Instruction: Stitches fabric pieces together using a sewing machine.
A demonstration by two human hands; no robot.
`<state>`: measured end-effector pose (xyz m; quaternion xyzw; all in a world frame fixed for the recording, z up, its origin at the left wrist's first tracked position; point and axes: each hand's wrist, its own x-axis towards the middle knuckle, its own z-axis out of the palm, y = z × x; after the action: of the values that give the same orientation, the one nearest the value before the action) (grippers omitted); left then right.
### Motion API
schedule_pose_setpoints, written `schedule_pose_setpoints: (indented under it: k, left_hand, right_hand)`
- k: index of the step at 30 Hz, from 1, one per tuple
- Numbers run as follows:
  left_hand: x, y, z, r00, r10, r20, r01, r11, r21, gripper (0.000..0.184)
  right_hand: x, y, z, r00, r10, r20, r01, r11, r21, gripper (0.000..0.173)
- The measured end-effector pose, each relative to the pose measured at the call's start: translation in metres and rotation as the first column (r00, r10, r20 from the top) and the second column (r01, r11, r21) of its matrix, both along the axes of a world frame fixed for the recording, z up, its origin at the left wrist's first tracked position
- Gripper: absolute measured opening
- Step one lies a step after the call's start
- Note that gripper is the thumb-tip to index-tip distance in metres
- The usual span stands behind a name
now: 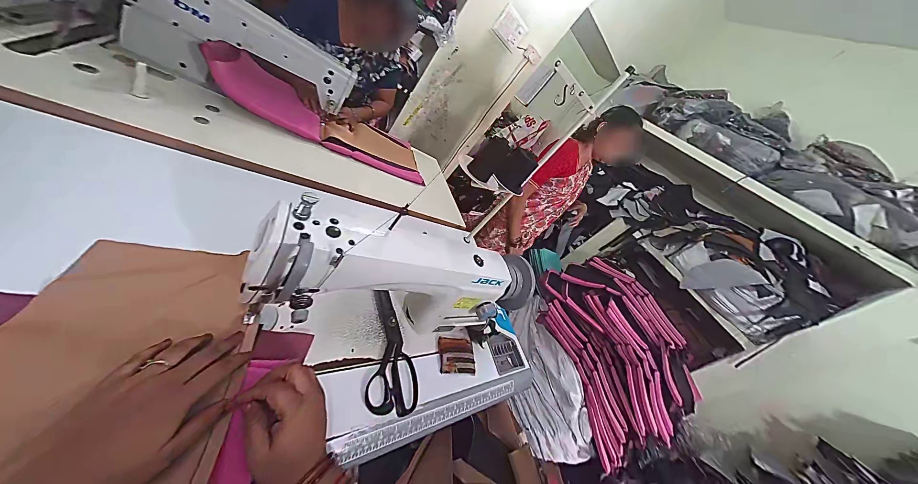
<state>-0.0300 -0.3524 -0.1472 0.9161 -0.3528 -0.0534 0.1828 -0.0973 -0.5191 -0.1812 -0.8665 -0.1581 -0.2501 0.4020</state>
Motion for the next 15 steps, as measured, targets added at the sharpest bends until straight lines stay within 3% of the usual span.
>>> schedule_pose_setpoints:
  k: [1,2,3,6,7,11,15]
  left_hand:
    - [-0.008,-0.009,0.039,0.982,0.066,-0.176,-0.044,0.990,0.130,0.047]
    - [-0.011,-0.013,0.055,0.963,0.107,-0.248,-0.065,0.983,0.173,0.046]
    - [-0.011,-0.012,0.050,0.966,0.101,-0.237,-0.071,0.989,0.130,0.045]
    - [0.010,0.011,-0.032,0.996,-0.064,0.061,0.073,0.983,-0.167,0.054]
    - [0.012,0.014,-0.039,0.994,-0.091,0.067,0.103,0.974,-0.202,0.054]
    - [0.007,0.015,-0.019,0.995,-0.098,-0.025,0.094,0.986,-0.139,0.052]
    - [0.009,0.015,-0.022,0.992,-0.074,-0.105,0.066,0.994,-0.083,0.057]
  right_hand:
    - [0.000,0.000,0.002,1.000,0.002,0.000,-0.002,1.000,0.004,0.020]
    - [-0.001,0.000,0.003,1.000,0.005,0.001,-0.005,1.000,0.005,0.020]
    - [-0.001,0.000,0.003,1.000,0.006,0.003,-0.006,1.000,0.002,0.020]
    - [0.000,-0.002,-0.001,1.000,0.001,0.020,-0.001,1.000,-0.024,0.020]
    - [0.000,-0.003,-0.005,1.000,-0.002,0.022,0.003,0.999,-0.032,0.021]
    - [0.001,-0.003,-0.002,0.999,0.013,0.042,-0.012,1.000,-0.020,0.020]
    - [0.001,-0.004,0.001,0.998,0.026,0.056,-0.025,0.999,-0.021,0.019]
